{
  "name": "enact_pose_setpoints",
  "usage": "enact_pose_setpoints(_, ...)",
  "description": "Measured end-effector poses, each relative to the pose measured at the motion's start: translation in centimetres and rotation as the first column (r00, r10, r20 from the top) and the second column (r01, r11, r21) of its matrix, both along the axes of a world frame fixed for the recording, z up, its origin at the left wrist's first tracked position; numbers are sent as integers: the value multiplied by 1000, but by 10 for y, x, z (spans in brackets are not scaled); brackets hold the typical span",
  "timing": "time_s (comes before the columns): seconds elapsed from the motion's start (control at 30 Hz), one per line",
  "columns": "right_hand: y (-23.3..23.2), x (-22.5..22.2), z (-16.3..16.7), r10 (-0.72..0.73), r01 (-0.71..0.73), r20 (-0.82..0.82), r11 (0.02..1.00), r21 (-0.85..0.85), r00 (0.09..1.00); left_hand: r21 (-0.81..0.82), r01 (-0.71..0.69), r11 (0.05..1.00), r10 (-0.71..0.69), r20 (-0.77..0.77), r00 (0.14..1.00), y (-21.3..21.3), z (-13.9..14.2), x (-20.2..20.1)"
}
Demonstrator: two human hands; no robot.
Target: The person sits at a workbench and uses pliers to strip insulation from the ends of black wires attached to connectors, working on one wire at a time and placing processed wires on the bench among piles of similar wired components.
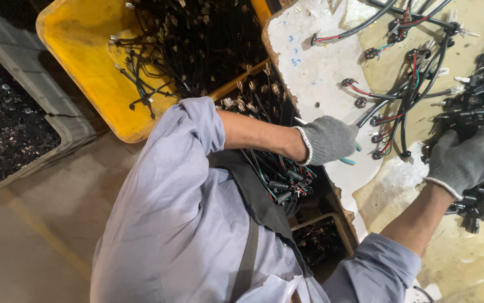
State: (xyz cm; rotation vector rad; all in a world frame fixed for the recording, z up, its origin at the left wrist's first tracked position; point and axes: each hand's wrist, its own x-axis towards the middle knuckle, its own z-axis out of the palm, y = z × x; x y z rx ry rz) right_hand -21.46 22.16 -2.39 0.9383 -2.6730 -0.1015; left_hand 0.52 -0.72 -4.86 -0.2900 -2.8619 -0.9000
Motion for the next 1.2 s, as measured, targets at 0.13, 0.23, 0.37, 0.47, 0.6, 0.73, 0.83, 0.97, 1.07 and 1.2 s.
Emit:
enact_pose_setpoints(0.13,-16,-7,8,43,-41,56,999,-24,998,8,6,1000,-6,-25,1000,8,-2,1)
enact_pose_setpoints(0.23,-16,-10,10,81,-37,153,962,-270,985,20,-17,1000,16,48,999,-2,5,-7)
enact_pose_setpoints(0.37,15,8,11,59,-21,47,811,-585,997,609,251,753,-208,-141,968,-39,31,-23)
enact_pose_setpoints(0.47,25,63,5,131,169,246,428,-888,961,928,-223,299,-408,335,849,-57,61,-18)
enact_pose_setpoints(0.6,12,170,5,307,276,401,377,-884,863,947,-226,226,-313,291,904,-36,116,-4)
enact_pose_setpoints(0.73,3,207,40,326,75,316,582,-809,891,903,-205,378,-320,335,886,-6,148,7)
enact_pose_setpoints(0.83,0,210,62,387,4,309,618,-786,869,859,-143,492,-260,301,918,10,145,14)
enact_pose_setpoints(0.97,1,213,64,309,40,296,628,-777,904,871,-272,409,-225,385,895,13,131,29)
enact_pose_setpoints(1.07,2,216,53,350,107,348,554,-826,870,872,-260,414,-189,362,913,11,125,36)
enact_pose_setpoints(1.2,7,215,47,362,0,376,720,-694,853,850,-169,498,-189,297,936,16,120,39)
